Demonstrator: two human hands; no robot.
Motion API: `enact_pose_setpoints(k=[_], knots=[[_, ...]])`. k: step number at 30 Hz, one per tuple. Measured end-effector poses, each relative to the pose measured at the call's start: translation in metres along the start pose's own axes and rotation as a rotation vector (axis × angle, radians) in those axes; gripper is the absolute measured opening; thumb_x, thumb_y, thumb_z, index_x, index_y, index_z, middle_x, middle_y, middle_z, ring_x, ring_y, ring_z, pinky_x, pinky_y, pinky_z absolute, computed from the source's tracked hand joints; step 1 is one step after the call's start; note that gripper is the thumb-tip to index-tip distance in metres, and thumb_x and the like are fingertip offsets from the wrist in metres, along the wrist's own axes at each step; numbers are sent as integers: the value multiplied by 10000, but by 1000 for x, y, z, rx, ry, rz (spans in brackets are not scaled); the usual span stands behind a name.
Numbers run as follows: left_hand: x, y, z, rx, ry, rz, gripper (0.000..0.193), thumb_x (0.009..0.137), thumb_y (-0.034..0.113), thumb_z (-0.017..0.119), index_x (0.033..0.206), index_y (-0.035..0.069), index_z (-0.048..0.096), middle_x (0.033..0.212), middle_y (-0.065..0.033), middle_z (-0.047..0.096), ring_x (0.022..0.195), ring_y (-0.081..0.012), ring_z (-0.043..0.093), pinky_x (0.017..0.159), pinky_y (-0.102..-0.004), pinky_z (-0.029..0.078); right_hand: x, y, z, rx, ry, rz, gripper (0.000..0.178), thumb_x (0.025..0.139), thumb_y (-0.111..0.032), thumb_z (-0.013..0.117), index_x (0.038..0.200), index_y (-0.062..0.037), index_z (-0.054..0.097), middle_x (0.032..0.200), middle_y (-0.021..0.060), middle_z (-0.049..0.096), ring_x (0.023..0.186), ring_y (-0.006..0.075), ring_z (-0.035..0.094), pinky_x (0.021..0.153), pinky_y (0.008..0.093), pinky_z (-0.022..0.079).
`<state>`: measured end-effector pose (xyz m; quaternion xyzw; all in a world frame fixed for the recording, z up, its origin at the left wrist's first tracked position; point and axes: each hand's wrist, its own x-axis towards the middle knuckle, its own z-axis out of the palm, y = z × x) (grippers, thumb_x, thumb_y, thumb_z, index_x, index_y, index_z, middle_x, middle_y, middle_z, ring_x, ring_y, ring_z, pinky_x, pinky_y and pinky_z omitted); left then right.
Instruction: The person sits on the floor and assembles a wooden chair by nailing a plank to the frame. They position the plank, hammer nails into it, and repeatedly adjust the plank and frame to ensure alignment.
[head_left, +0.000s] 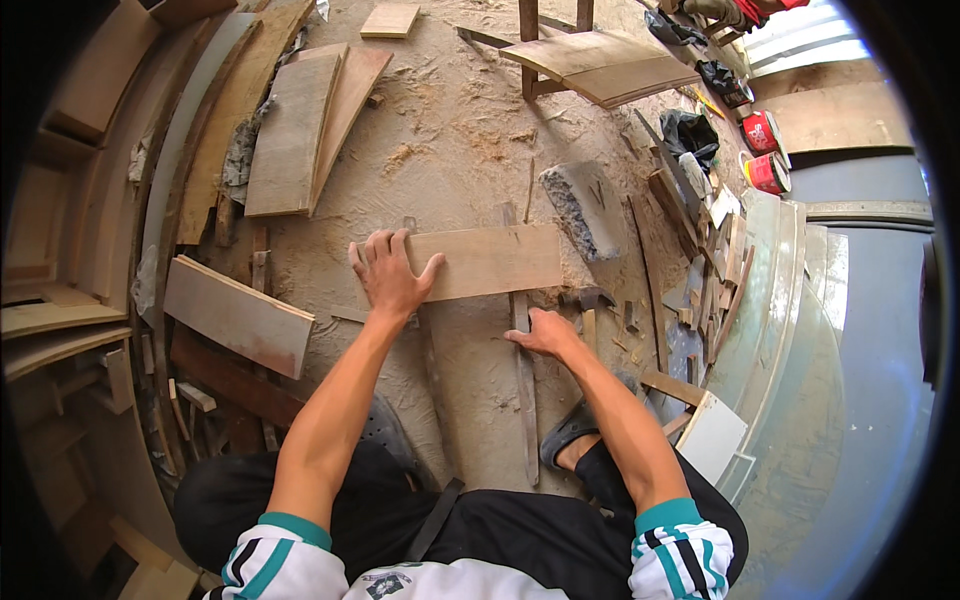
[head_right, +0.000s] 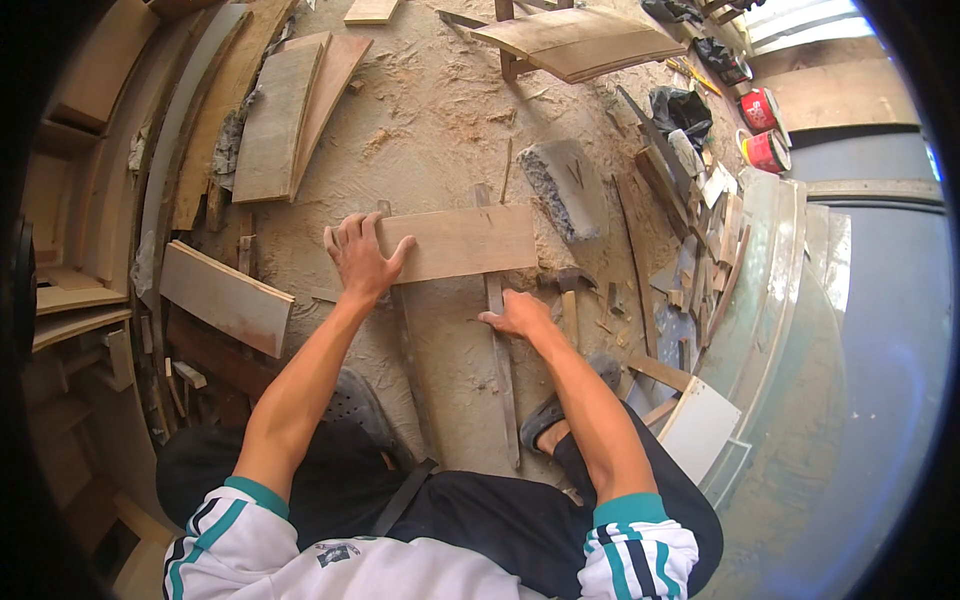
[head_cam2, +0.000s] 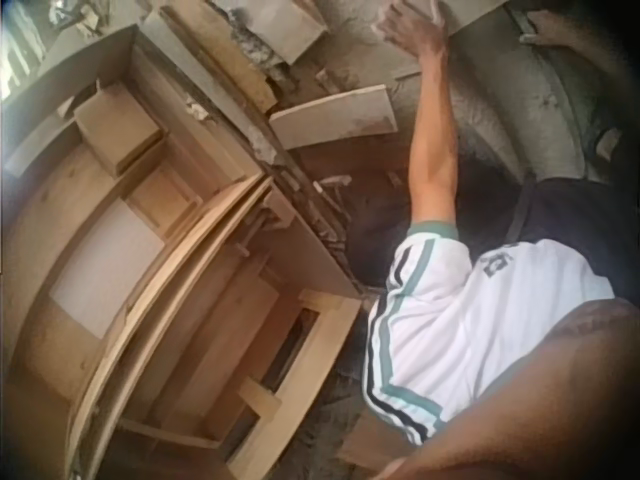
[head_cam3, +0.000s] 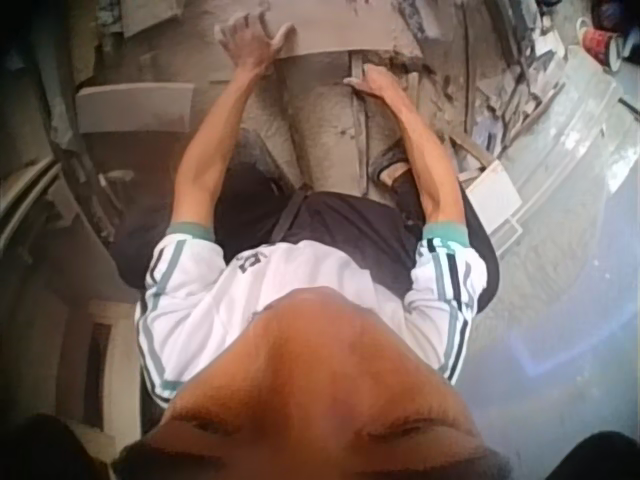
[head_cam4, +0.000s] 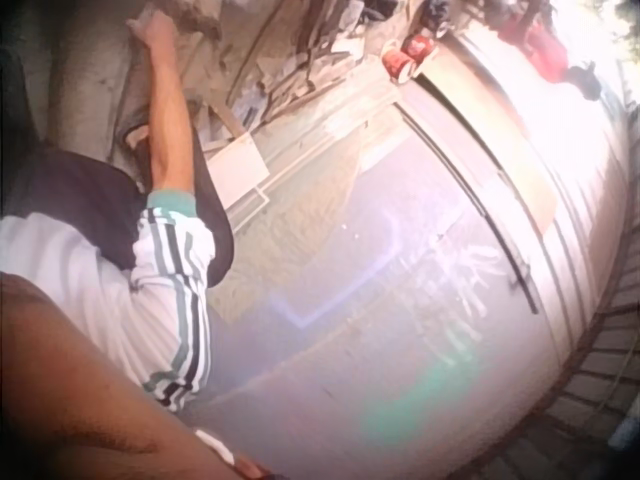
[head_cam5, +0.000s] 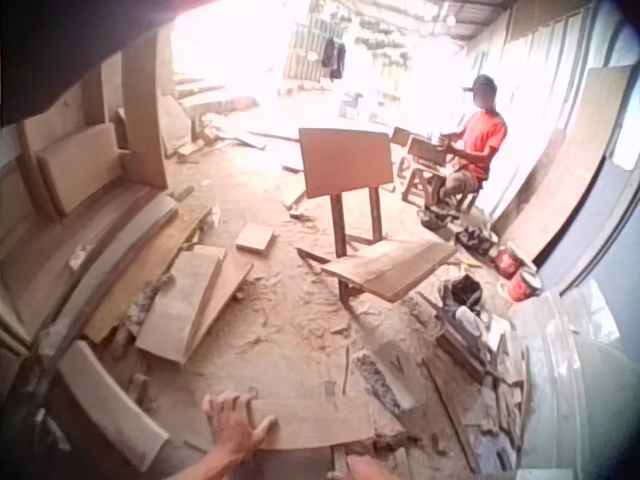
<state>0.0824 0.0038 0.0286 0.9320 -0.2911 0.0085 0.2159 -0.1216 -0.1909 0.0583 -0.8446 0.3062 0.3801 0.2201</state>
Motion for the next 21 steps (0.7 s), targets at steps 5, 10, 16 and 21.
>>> enact_pose_setpoints(k=[5,10,16,21], knots=[[-2,1,2,11,31,-21,747,769,623,712,1261,97,513,1263,-96,481,1311,-262,376,1157,-564,114,8,-1,16,35,71,-18,554,823,-395,694,1066,96,613,1065,334,656,1041,457,640,910,492,514],[-5,2,1,11,24,-50,741,765,623,713,1250,100,514,1263,-97,482,1309,-260,377,1156,-565,110,15,-5,12,13,0,47,518,821,-345,692,1096,85,606,1099,315,658,1078,440,632,937,472,511],[-6,5,-2,-48,10,-59,720,769,594,724,1254,101,525,1267,-99,478,1314,-261,366,1157,-564,99,17,-5,19,7,57,89,558,849,-357,664,1123,120,575,1078,358,642,1072,454,631,932,487,508],[-4,9,-2,-92,-38,-96,731,767,595,723,1271,104,525,1295,-100,485,1352,-258,346,1173,-549,77,18,-14,17,-59,2,226,593,865,-370,640,1204,109,556,1168,316,637,1130,425,617,958,479,501]])
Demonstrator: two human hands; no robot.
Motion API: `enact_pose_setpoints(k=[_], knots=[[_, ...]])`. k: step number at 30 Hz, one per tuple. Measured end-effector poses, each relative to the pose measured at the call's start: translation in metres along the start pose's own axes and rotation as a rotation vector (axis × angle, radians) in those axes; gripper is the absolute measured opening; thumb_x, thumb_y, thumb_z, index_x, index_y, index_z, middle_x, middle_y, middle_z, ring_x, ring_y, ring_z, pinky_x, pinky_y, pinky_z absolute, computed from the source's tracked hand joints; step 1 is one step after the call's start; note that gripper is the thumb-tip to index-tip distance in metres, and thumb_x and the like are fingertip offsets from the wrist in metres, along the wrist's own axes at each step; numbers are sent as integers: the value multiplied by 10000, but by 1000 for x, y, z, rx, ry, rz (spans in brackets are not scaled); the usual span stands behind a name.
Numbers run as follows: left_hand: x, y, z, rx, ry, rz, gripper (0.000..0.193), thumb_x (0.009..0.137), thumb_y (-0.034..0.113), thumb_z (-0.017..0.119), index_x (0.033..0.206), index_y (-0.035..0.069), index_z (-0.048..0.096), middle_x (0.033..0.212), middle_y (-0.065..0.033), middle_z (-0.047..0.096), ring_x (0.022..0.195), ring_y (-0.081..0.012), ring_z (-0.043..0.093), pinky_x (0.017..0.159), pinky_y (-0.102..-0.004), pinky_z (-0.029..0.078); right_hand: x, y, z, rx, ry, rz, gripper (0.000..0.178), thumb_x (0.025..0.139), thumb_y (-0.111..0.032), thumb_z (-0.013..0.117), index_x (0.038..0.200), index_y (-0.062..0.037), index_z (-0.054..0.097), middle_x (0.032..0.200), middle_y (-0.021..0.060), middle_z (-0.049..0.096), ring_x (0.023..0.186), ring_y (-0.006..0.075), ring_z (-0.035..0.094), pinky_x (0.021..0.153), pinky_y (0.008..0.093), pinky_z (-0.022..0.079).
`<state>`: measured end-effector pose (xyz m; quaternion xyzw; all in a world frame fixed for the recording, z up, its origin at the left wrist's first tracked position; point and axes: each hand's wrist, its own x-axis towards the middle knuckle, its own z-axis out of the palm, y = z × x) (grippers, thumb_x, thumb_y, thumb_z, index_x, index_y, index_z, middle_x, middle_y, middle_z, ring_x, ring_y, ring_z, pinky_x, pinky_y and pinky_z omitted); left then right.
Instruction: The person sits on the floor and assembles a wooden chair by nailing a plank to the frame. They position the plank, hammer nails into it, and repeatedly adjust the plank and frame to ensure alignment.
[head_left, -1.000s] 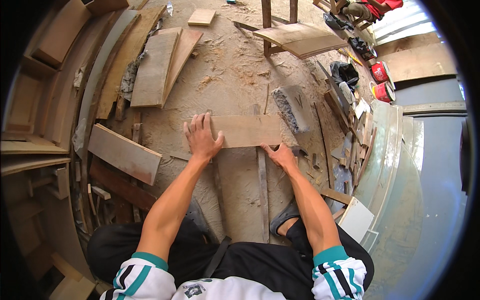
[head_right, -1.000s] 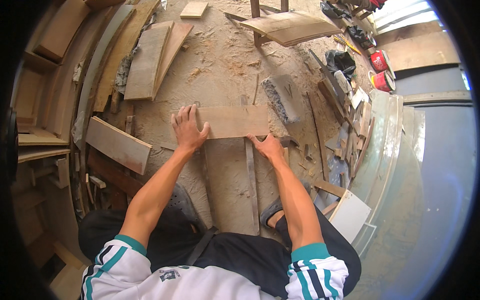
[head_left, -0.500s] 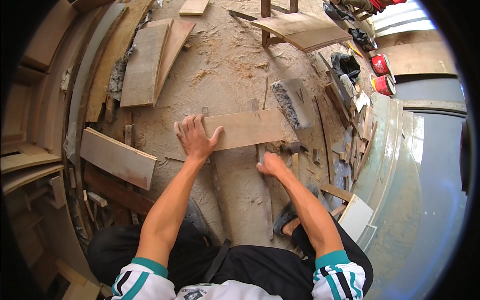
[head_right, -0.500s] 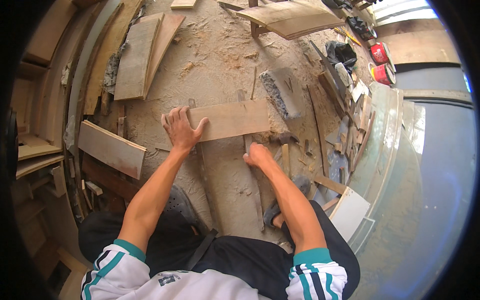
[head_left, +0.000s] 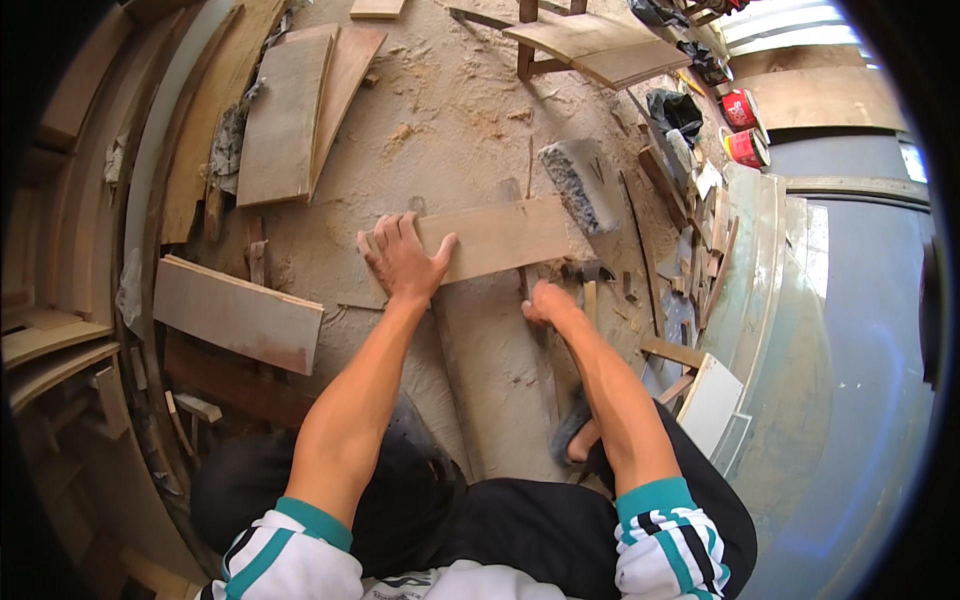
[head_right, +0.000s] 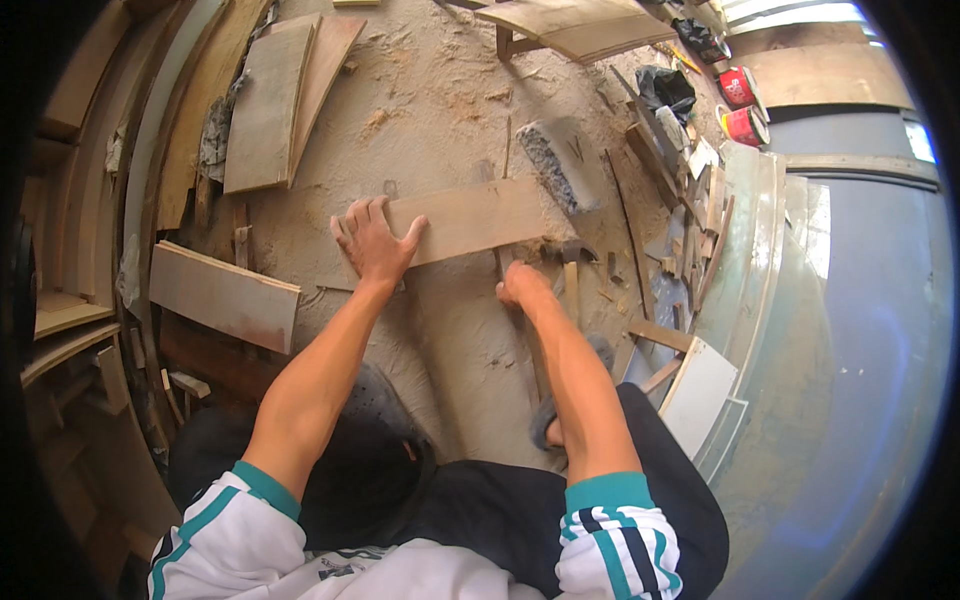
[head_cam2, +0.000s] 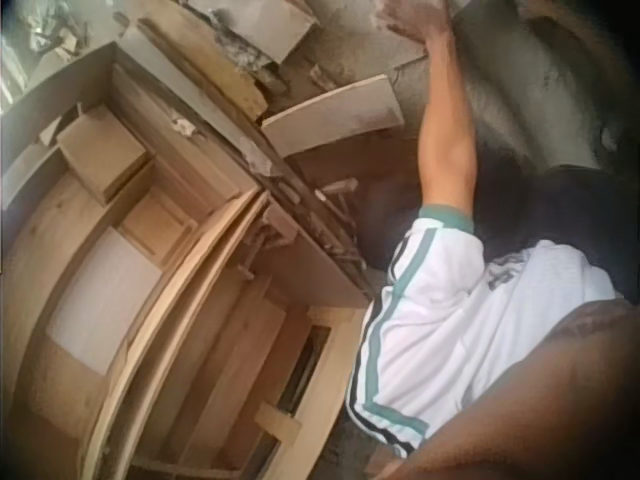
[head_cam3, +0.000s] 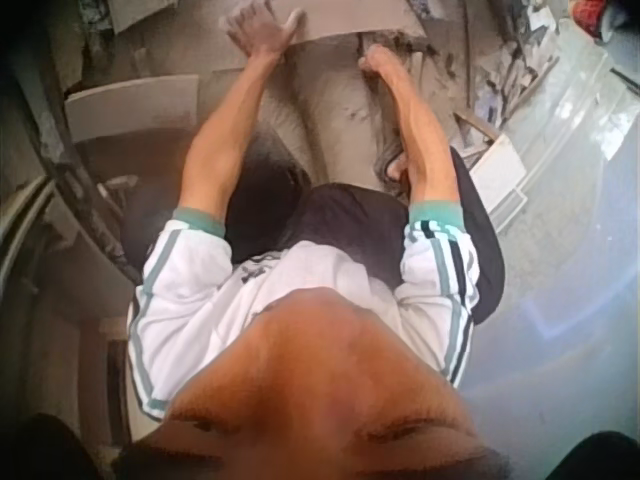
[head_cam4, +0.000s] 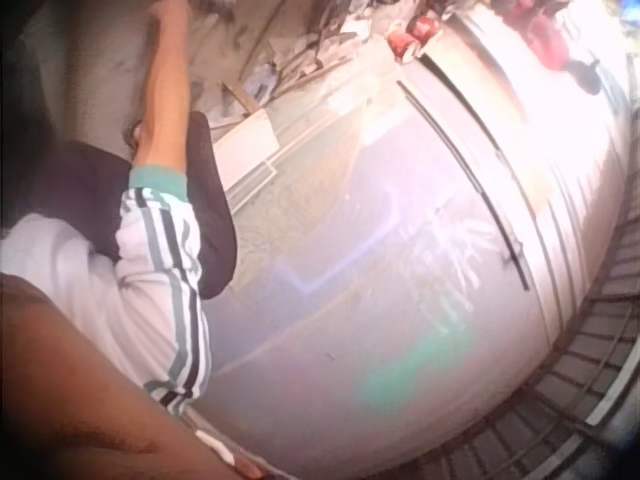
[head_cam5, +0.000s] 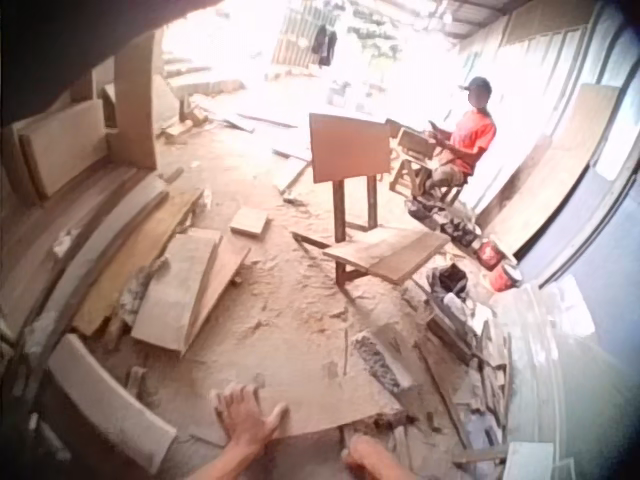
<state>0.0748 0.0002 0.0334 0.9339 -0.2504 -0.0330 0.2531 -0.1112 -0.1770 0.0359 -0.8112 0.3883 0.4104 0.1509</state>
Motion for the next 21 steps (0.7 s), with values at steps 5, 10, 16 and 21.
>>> enact_pose_setpoints(k=[5,10,16,21], knots=[[-1,-5,5,8,9,-17,732,783,607,709,1288,112,523,1353,-99,478,1411,-263,306,1196,-544,45,-8,-24,-22,-121,-180,71,472,861,-322,625,1165,38,646,1200,256,655,1147,373,629,950,428,521],[-3,-5,8,40,41,18,758,789,616,694,1306,92,514,1351,-82,501,1403,-268,318,1193,-556,49,-29,-44,-2,-274,18,80,350,878,-305,622,1089,-48,730,1114,203,708,1058,357,681,871,417,552],[-1,-4,4,66,2,-20,746,798,618,689,1318,112,518,1374,-102,477,1424,-265,295,1200,-545,43,-81,-111,27,-80,-45,-266,404,890,-389,596,1053,-49,740,1075,215,715,1012,350,702,838,425,559],[-1,-3,7,38,30,-9,753,779,613,700,1294,92,526,1335,-117,500,1406,-277,315,1194,-554,32,-75,-94,44,218,38,-447,546,892,-426,579,1207,19,611,1075,263,690,995,417,677,834,496,542]])
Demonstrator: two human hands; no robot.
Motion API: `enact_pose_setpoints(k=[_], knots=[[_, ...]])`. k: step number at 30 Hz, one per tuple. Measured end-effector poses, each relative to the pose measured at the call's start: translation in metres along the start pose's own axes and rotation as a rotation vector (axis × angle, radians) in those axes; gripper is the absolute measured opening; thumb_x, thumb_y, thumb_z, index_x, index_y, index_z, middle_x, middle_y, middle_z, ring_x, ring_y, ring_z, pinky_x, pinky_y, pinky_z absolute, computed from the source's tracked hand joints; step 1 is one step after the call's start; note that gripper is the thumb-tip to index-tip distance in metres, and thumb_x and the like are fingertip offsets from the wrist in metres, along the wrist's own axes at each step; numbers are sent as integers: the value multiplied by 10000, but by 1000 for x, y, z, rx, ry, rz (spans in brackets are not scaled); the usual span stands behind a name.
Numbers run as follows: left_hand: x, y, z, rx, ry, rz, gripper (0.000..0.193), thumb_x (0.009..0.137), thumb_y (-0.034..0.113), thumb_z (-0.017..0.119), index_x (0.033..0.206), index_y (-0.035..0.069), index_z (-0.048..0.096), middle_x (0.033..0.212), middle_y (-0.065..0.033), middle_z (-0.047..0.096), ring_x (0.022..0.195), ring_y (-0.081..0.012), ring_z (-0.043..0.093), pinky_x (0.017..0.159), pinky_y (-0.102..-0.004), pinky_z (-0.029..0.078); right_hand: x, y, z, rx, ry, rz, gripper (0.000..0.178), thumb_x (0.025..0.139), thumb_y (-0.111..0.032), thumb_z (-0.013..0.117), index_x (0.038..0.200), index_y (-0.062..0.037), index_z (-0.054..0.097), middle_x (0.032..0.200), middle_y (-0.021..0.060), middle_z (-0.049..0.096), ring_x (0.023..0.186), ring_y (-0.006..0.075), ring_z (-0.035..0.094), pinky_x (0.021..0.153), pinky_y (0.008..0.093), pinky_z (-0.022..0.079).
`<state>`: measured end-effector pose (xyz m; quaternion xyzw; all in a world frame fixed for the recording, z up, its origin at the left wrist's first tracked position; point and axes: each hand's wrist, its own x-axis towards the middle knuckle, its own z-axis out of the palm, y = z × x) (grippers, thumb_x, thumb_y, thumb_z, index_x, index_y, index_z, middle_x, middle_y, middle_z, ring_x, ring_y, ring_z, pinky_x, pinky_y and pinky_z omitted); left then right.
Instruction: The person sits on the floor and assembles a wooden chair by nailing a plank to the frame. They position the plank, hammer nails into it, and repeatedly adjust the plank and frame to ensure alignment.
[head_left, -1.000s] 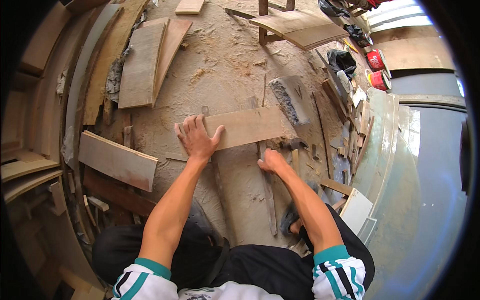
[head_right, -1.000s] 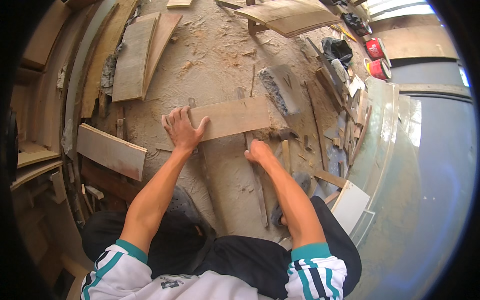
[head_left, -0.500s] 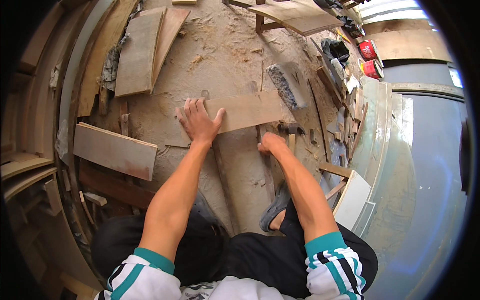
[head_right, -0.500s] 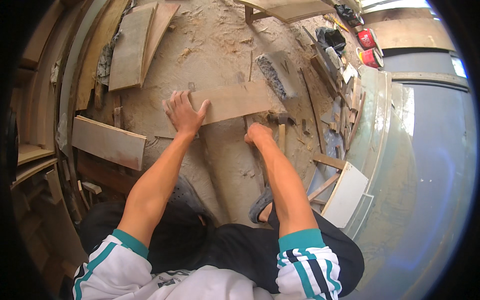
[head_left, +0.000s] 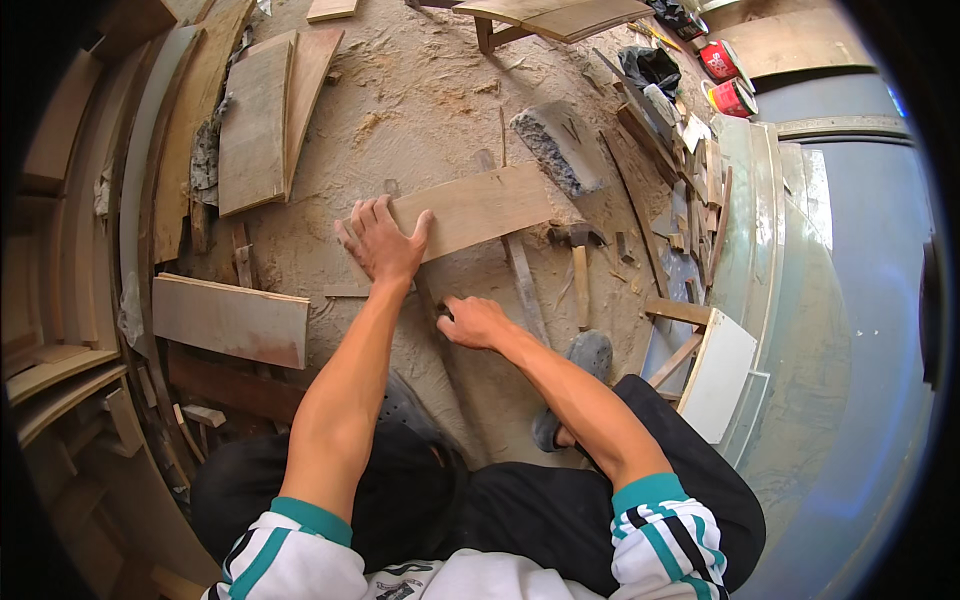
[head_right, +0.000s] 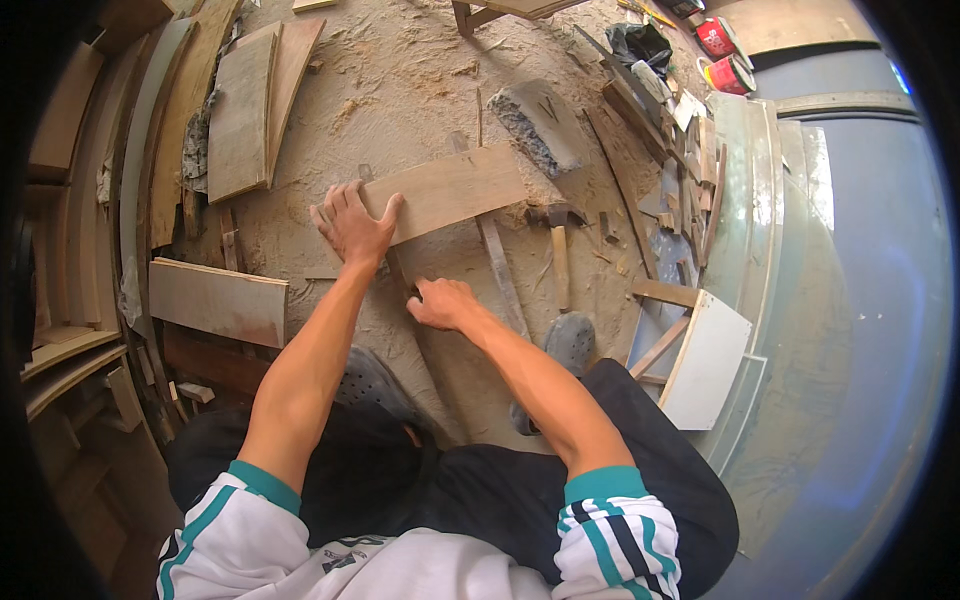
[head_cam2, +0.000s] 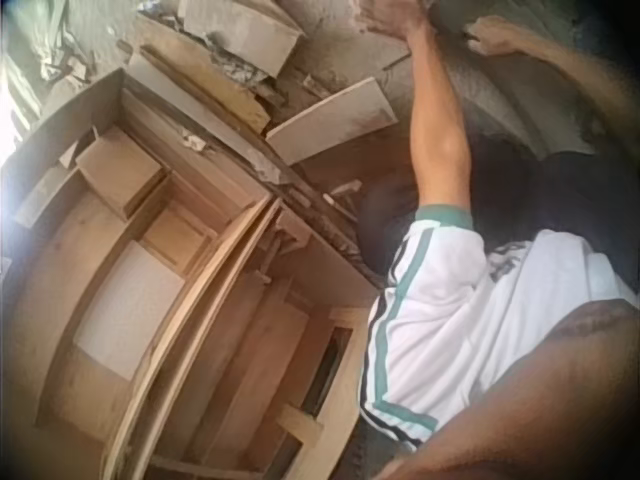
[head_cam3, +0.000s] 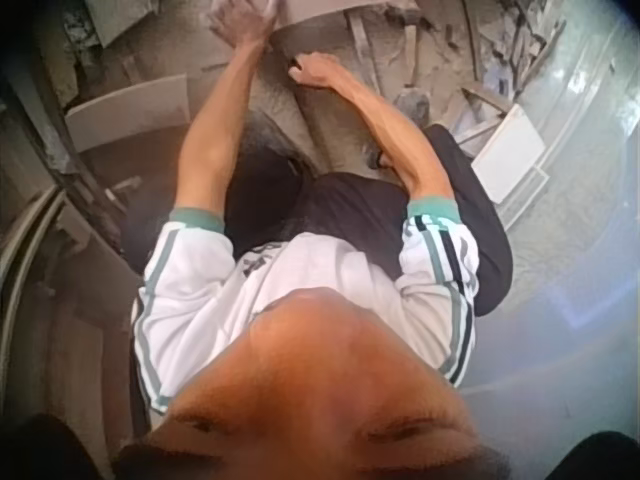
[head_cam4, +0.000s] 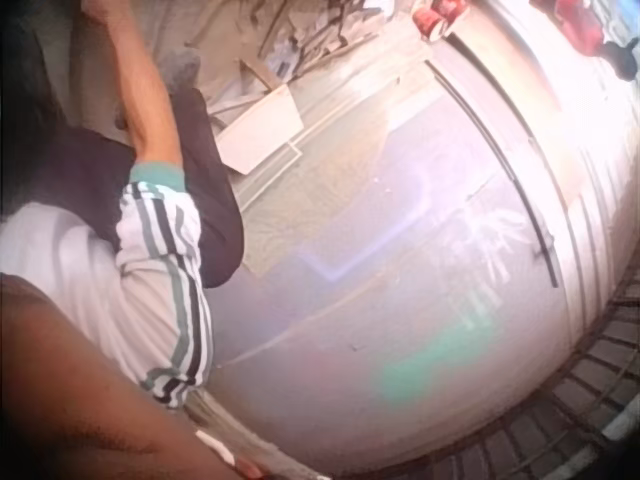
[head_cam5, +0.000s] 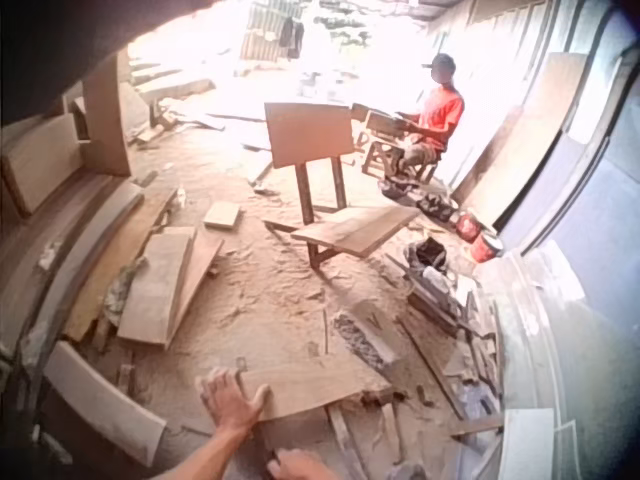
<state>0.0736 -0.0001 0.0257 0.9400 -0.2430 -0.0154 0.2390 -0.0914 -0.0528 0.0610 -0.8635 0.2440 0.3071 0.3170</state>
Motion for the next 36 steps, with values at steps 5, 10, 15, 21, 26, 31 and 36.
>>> enact_pose_setpoints(k=[5,10,15,21,26,31,36], knots=[[-1,0,1,-1,32,15,731,778,603,707,1275,94,539,1318,-113,505,1384,-286,338,1195,-562,40,-12,-16,11,-56,-7,-45,709,861,-352,630,1368,68,367,976,292,685,910,457,672,788,515,546],[-2,-1,1,1,41,13,723,763,596,723,1263,103,545,1303,-108,509,1369,-282,352,1197,-565,45,-8,-13,31,26,28,-57,779,833,-264,633,1393,138,268,879,319,670,845,477,667,761,533,543],[-3,-3,1,4,44,4,723,760,593,728,1264,108,543,1302,-101,507,1366,-279,351,1195,-571,50,-6,-12,34,48,44,-70,782,802,-175,595,1398,180,234,813,326,659,808,490,663,753,540,539],[-4,1,3,-9,39,-8,716,763,586,730,1260,108,536,1308,-106,500,1371,-291,343,1192,-578,55,-4,-5,43,10,64,-85,825,798,-129,568,1434,208,165,822,329,660,800,485,665,736,525,542],[-3,3,3,-28,36,-41,712,769,572,726,1268,106,525,1312,-114,491,1383,-297,330,1190,-581,48,-3,-15,39,4,18,-26,817,788,-73,540,1439,213,138,874,337,661,823,472,670,734,524,542],[-5,7,3,-48,6,-49,717,776,567,715,1283,101,515,1331,-123,476,1406,-295,295,1187,-587,43,3,-4,60,-57,97,-26,791,850,-206,593,1412,188,201,838,314,665,787,470,662,704,525,537],[-3,-3,5,5,-2,-53,732,789,580,692,1320,108,514,1371,-129,459,1426,-299,267,1185,-591,39,-12,-2,17,-152,93,-52,549,946,-408,574,1244,46,492,942,270,691,866,426,690,747,510,542]])
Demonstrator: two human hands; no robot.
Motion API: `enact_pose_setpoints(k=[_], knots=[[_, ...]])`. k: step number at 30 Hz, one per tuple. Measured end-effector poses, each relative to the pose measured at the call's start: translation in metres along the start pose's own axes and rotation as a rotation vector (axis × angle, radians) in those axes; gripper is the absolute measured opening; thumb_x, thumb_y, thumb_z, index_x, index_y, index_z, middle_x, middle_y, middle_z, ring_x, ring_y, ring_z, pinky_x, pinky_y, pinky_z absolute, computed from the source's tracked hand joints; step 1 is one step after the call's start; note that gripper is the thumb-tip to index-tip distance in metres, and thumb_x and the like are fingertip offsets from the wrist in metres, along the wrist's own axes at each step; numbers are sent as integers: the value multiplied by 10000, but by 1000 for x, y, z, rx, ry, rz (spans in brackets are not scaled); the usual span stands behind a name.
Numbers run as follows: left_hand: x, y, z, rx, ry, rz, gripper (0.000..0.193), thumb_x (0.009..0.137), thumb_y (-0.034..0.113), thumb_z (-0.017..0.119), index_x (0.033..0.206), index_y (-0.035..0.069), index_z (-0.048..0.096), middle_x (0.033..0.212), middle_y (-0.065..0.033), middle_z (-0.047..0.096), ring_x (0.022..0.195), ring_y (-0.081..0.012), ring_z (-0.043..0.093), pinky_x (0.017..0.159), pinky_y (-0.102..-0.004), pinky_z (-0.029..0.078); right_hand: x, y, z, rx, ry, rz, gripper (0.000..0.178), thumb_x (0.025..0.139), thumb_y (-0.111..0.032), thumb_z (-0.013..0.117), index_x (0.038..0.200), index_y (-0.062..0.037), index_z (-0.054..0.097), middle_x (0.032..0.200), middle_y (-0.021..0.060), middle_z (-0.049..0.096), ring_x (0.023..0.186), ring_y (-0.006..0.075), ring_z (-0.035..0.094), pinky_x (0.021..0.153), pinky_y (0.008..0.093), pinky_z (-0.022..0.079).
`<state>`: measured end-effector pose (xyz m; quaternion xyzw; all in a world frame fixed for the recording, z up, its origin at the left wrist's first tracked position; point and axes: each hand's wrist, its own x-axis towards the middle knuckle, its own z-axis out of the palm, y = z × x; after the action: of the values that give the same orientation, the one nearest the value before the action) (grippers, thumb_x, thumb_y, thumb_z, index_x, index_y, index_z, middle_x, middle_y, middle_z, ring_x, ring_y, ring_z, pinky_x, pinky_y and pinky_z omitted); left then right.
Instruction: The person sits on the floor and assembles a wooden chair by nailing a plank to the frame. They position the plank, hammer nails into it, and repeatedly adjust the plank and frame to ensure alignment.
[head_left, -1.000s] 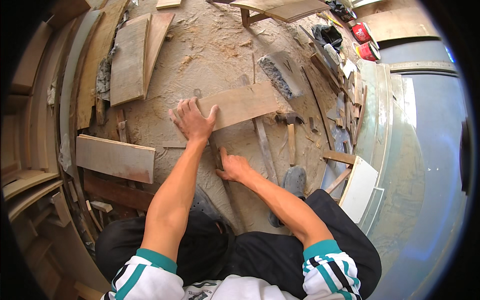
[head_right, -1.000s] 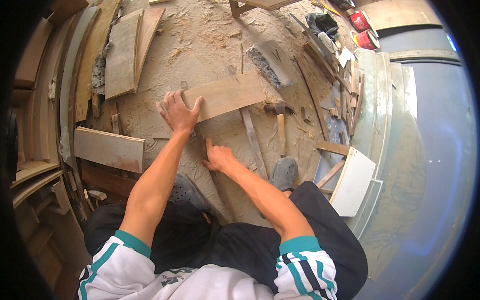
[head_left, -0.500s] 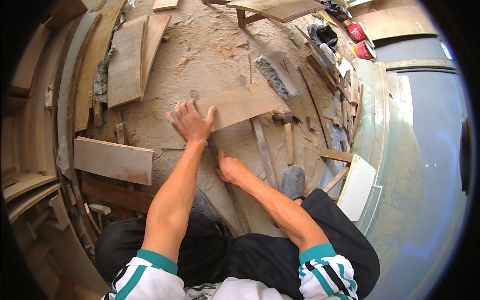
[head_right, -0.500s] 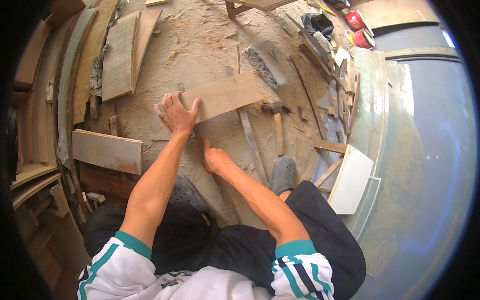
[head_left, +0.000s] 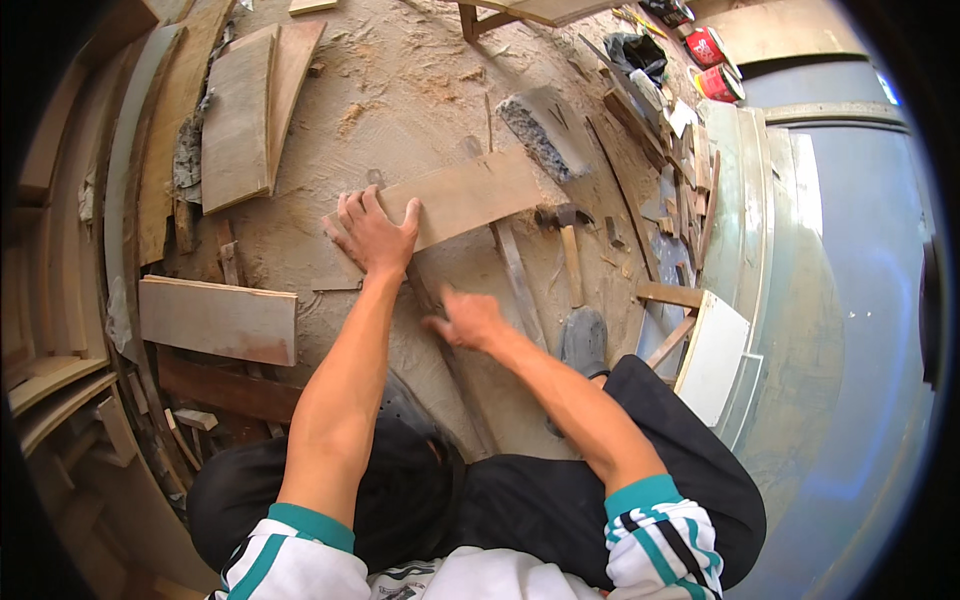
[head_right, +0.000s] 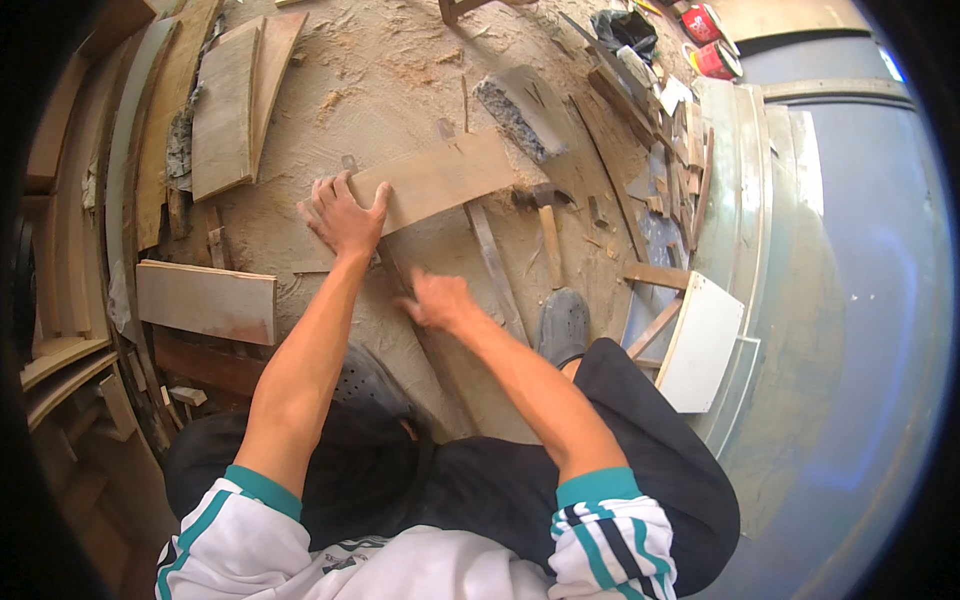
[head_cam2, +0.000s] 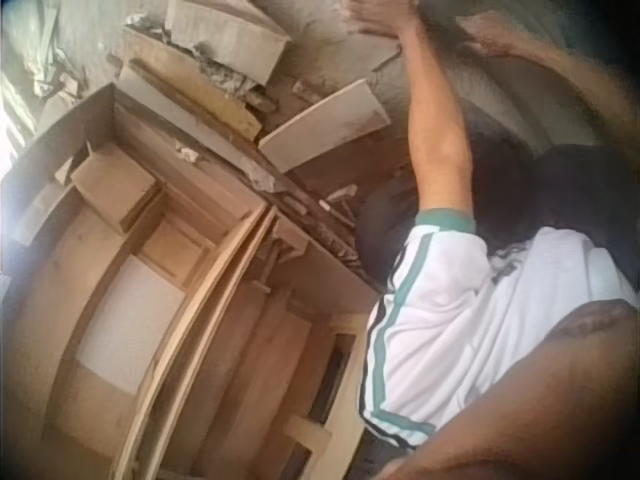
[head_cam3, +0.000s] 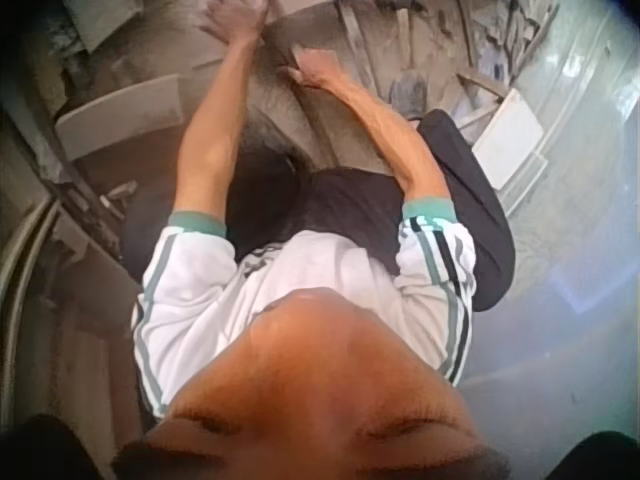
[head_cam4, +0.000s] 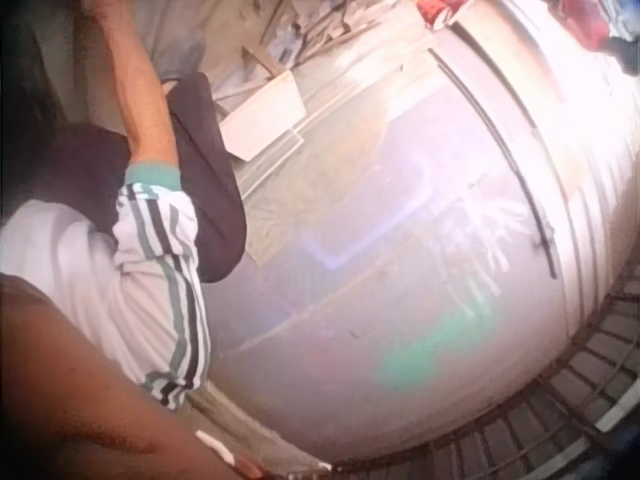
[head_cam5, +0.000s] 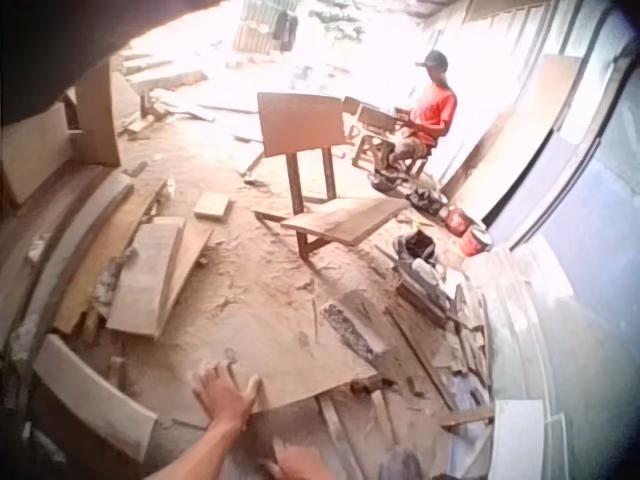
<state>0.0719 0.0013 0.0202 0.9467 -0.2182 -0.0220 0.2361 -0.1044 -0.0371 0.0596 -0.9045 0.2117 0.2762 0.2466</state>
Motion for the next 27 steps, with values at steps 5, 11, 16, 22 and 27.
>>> enact_pose_setpoints(k=[5,11,16,22,27], knots=[[-3,17,2,59,-76,0,705,837,524,639,1408,139,487,1462,-139,415,1466,-308,223,1181,-617,10,-16,82,-37,116,237,375,639,890,-585,613,1118,7,533,972,244,696,925,405,691,772,509,543],[0,24,19,100,-140,93,694,876,527,593,1461,184,445,1569,-87,339,1501,-306,174,1170,-642,-11,-33,119,-35,47,39,384,779,863,-450,707,1376,20,357,1070,274,671,1026,420,658,846,506,535],[-4,32,15,82,-165,109,731,884,586,567,1477,192,401,1572,-76,317,1506,-296,142,1168,-637,-26,-37,128,-11,48,111,279,606,875,-253,694,1318,19,384,1033,283,671,993,452,652,843,531,531],[-4,29,16,106,-147,111,750,876,619,566,1462,179,408,1562,-75,325,1503,-300,147,1164,-642,-23,-35,128,-13,73,128,266,563,861,-229,698,1267,24,401,990,285,668,957,458,653,813,531,534],[-5,29,17,108,-130,107,726,870,620,572,1445,198,437,1547,-69,357,1495,-308,177,1162,-644,-11,-35,122,-13,44,149,285,594,856,-230,694,1294,38,396,975,277,669,938,458,654,798,524,538]])
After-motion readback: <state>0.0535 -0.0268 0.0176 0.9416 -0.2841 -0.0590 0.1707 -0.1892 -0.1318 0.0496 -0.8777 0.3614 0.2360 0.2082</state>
